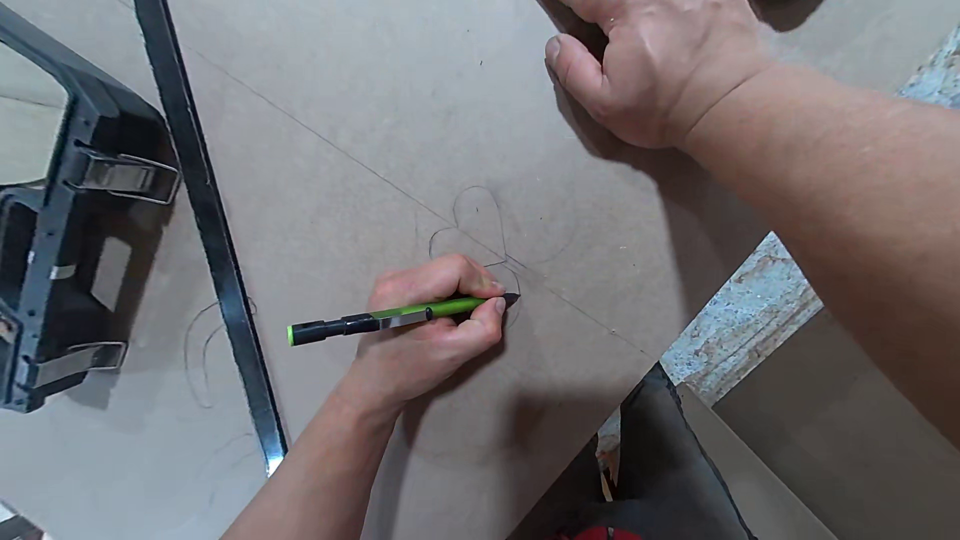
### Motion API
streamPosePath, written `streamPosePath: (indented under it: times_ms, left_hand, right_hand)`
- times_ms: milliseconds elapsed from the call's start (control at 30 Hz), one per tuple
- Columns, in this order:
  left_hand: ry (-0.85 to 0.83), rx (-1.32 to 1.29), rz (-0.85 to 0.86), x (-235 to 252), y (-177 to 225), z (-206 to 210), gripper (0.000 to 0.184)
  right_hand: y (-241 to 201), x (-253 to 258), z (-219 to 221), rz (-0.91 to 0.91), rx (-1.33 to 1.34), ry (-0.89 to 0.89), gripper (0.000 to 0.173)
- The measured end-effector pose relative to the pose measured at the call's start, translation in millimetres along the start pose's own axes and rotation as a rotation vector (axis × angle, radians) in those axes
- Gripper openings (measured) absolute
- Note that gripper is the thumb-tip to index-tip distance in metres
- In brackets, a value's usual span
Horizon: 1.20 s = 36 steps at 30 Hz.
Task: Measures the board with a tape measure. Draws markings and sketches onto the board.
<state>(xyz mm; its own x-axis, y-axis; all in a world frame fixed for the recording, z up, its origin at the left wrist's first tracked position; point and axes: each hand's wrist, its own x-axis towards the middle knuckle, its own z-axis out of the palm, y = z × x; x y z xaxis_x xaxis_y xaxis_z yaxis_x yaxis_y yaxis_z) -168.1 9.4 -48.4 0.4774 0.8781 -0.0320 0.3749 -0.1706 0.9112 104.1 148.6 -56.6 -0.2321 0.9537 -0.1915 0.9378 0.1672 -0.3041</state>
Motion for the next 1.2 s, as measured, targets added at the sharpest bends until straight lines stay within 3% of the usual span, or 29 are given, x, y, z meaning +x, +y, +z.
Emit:
streamPosePath:
  times_ms: [367,833,900,1000,1200]
  left_hand:
    - [-0.147,-0.020,0.053,5.9,-2.9,-10.0,0.003]
    - [-0.318,0.028,0.101,14.4,-4.3,-21.3,0.006]
    - [-0.380,0.014,0.094,18.1,-4.8,-26.6,0.006]
    - [-0.528,-0.094,-0.002,26.0,-4.1,-43.8,0.003]
    - [-0.649,-0.017,-0.087,28.0,-2.9,-68.1,0.005]
  right_hand:
    - [-0.1,-0.3,4.8,-0.057,0.050,0.084,0.050]
    - [-10.5,-6.7,-2.7,-0.028,0.113,-0.013,0.050]
    - [1.2,-1.9,6.1,-0.101,0.129,0.018,0.049]
    - [63.6,34.9,66.0,-0.372,0.174,0.298,0.051]
    - [70.0,56.2,85.1,-0.455,0.296,0.268,0.042]
